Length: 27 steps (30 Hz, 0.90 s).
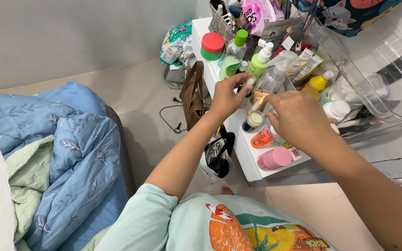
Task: The person clears a bedroom shelf by removing a small fan and a hair clipper, then unplugs a charger. They proceed to reorganize multiple bottles, tubes, and containers on the shelf, placing them into a clear organizer and a hanging pouch. The person also handles a hairbrush and a small round container during the process.
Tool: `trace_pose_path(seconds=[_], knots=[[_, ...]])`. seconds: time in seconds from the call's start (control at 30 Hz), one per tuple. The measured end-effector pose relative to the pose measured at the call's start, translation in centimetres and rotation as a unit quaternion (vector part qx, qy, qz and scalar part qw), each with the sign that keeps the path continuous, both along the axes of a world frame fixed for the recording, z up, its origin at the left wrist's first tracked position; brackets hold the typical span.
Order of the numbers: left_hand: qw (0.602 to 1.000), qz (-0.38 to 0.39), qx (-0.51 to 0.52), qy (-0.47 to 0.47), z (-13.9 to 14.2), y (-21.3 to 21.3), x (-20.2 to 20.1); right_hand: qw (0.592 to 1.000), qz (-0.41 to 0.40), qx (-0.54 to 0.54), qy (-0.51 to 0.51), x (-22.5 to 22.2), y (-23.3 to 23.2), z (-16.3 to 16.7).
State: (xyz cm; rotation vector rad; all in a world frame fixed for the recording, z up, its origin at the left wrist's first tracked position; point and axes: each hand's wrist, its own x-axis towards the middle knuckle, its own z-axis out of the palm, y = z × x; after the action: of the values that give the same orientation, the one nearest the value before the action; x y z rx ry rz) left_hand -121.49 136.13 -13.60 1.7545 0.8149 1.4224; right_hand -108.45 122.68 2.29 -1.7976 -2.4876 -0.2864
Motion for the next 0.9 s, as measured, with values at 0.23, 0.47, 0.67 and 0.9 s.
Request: trace_pose_path(seconds=[0.23,0.47,0.67,0.9], knots=[[1.0,-0.007,0.002,0.007,-1.0,-0.1,0.1,0.999,0.009,0.04,0.029,1.3,-0.6,0.7],[1.0,0.004,0.019,0.022,0.1,-1.1,-0.6,0.997,0.011,0.051,0.062,2.0,-1.4,0.9],[0.991,0.117,0.06,-0.016,4.1,-6.1,-2.8,0.969,0.028,0.088,0.227,2.6,-5.3,1.4],[0.996,-0.063,-0.045,0.036,6.1,-13.1,-3.7,0.921,-0.145,0.057,0.357,8.8,-11.3,-0.3]])
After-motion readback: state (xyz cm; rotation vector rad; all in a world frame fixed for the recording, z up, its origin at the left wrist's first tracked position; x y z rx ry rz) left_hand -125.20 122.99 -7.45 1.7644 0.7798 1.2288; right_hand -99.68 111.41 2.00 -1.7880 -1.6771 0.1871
